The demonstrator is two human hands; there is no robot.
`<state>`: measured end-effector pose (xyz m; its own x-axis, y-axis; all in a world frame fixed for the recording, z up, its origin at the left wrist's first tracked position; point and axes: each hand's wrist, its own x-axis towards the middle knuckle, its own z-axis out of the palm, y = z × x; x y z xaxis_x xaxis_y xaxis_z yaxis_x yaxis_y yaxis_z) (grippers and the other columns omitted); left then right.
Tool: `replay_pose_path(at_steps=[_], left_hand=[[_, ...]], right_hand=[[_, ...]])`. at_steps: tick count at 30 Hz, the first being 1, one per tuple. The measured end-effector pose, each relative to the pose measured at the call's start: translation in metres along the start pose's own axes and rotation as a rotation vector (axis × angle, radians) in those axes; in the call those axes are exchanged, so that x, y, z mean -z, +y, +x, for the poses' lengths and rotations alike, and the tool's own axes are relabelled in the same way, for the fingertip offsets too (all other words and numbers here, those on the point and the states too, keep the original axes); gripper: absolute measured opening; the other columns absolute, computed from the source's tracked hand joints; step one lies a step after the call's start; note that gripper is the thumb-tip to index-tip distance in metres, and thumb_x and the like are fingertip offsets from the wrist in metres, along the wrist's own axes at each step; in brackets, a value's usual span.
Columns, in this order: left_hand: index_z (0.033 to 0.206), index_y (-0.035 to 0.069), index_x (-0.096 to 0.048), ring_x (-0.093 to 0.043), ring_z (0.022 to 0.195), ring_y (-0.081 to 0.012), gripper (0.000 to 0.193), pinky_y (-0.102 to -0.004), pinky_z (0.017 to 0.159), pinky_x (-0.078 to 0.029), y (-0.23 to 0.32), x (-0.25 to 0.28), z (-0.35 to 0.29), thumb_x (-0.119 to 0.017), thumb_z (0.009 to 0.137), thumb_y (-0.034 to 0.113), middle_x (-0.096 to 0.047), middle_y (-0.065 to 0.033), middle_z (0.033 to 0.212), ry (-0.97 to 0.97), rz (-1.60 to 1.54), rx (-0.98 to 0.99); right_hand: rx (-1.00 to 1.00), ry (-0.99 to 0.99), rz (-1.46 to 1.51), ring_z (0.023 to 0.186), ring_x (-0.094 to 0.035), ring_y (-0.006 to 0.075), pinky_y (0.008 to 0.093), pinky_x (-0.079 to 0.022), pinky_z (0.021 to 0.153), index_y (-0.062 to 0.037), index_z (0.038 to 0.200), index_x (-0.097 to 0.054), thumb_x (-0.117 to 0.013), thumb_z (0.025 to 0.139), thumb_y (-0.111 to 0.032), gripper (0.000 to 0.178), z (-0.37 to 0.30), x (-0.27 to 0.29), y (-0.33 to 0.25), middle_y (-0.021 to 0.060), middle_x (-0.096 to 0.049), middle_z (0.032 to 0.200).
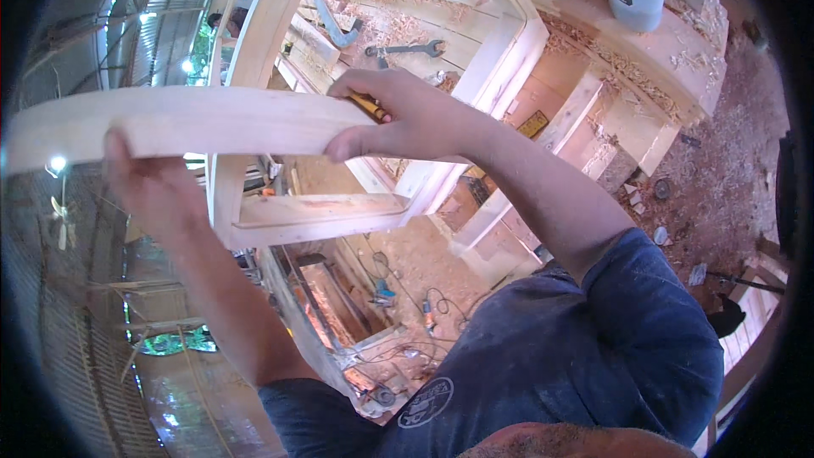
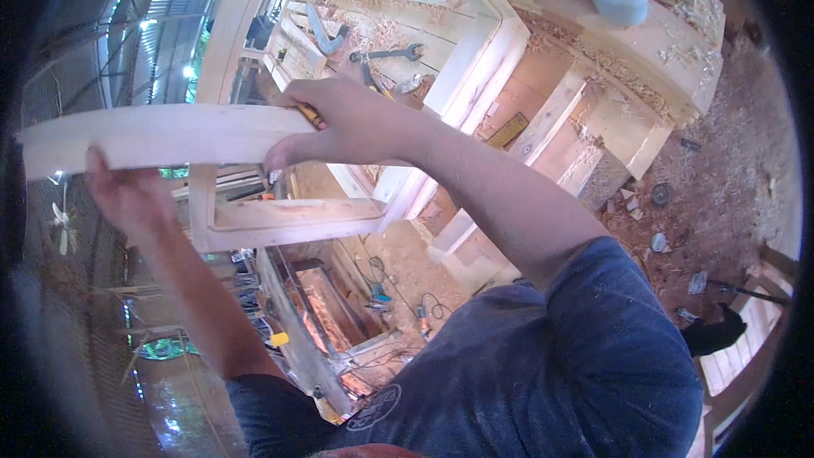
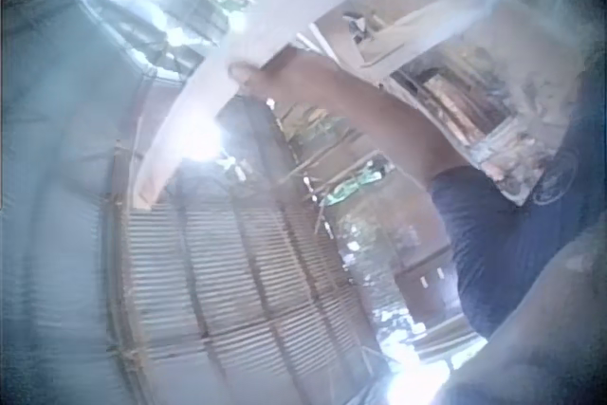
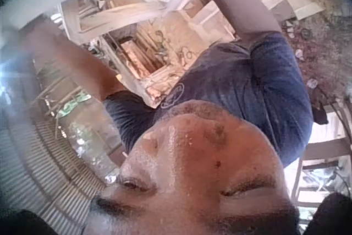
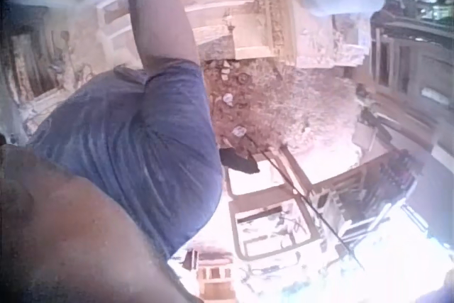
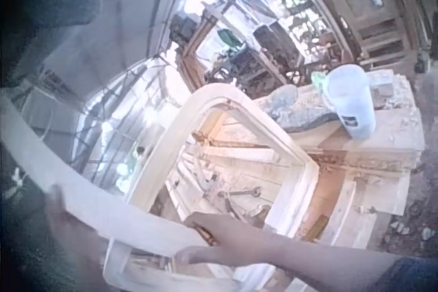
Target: The person marks a wood plank using a pencil and a square ruler, then saws the end of the plank with a hand saw before placing it against a wooden frame structure.
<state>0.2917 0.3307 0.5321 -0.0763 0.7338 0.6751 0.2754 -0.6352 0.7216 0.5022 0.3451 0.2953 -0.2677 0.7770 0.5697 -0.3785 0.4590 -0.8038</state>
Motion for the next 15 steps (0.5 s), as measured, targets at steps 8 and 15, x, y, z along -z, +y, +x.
replay_pose_path(at_steps=[8,15], left_hand=[[0.158,-0.003,-0.037,-0.048,0.144,-0.0406,0.074,-0.0586,0.125,-0.032,-0.003,0.117,-0.232,-0.056,0.105,0.046,-0.049,-0.0248,0.154,-0.026,0.437,0.218],[0.141,0.002,-0.055,-0.064,0.122,-0.0268,0.043,-0.0444,0.106,-0.051,-0.127,0.061,-0.442,-0.061,0.106,0.026,-0.066,-0.0126,0.134,0.198,-0.709,1.297]], right_hand=[[0.033,-0.106,-0.626,0.116,-0.063,0.0377,0.0483,-0.050,0.099,-0.0058,0.126,-0.064,-0.084,0.075,-0.066,0.081,-0.116,0.009,-0.027,0.0164,-0.065,0.123],[-0.427,-0.368,-0.977,0.123,-0.058,0.0349,0.0475,-0.041,0.109,-0.0095,0.130,-0.065,-0.086,0.075,-0.051,0.072,-0.245,0.040,0.010,0.0121,-0.064,0.125]])
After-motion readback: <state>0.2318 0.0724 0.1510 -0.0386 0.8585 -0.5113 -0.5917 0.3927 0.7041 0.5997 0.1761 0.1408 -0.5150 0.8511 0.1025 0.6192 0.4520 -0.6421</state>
